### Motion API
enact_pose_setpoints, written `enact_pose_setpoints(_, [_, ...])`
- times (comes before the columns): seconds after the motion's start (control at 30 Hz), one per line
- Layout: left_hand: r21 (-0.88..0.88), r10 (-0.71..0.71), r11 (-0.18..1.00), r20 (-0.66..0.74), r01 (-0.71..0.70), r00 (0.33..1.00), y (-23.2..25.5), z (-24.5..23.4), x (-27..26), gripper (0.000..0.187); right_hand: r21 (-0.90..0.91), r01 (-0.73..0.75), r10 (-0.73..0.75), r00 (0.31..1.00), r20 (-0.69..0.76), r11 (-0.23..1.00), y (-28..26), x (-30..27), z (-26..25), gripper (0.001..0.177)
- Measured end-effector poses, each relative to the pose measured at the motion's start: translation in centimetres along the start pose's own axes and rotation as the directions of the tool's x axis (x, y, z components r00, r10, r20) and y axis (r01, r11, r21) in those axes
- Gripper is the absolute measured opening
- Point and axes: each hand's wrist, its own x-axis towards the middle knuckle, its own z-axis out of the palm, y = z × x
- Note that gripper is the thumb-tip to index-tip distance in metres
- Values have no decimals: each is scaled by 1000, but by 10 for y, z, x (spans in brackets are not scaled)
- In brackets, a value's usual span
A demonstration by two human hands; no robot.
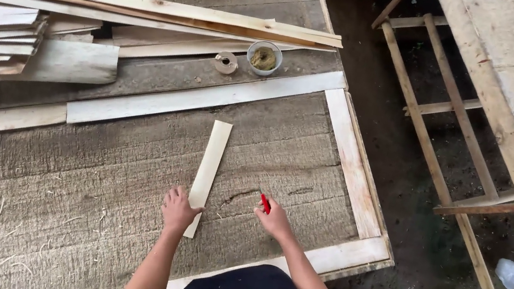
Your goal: The person uses a utility knife to score and cut several wooden planks on a workbench. They measure and mark the wood, then snap the pieces apart and stack the cut sections.
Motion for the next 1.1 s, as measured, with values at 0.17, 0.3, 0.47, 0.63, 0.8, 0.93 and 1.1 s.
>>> enact_pose_setpoints(0.17, [-7, -20, 1000, 45, 20, 999, -16, 38, -7, 82, -2, -3, 3, 999, 42, 1000, 33, -32, 2, 33])
enact_pose_setpoints(0.3, [-17, -48, 999, -2, 48, 999, -19, 30, -15, 87, 13, -47, 46, 998, 52, 999, 60, -42, -6, 35])
enact_pose_setpoints(0.47, [-248, -23, 969, -67, 6, 997, -13, 19, -43, 75, 60, -72, 71, 997, 11, 996, 84, -50, -37, 35])
enact_pose_setpoints(0.63, [-475, -92, 879, -104, 32, 990, -17, 26, -74, 75, 18, -105, 104, 994, 15, 994, 91, -45, -42, 35])
enact_pose_setpoints(0.8, [-684, -119, 726, -229, -72, 966, -44, 61, -128, 56, -226, -139, 174, 975, 140, 964, 102, -9, -6, 22])
enact_pose_setpoints(0.93, [-736, -223, 672, -97, 82, 970, -94, 122, -181, 35, -452, 200, -55, 948, 314, 869, 70, 5, 30, 42])
enact_pose_setpoints(1.1, [-793, -373, 602, -179, 90, 911, -132, 147, -273, 26, -551, 160, -31, 971, 236, 819, 42, -1, 66, 33])
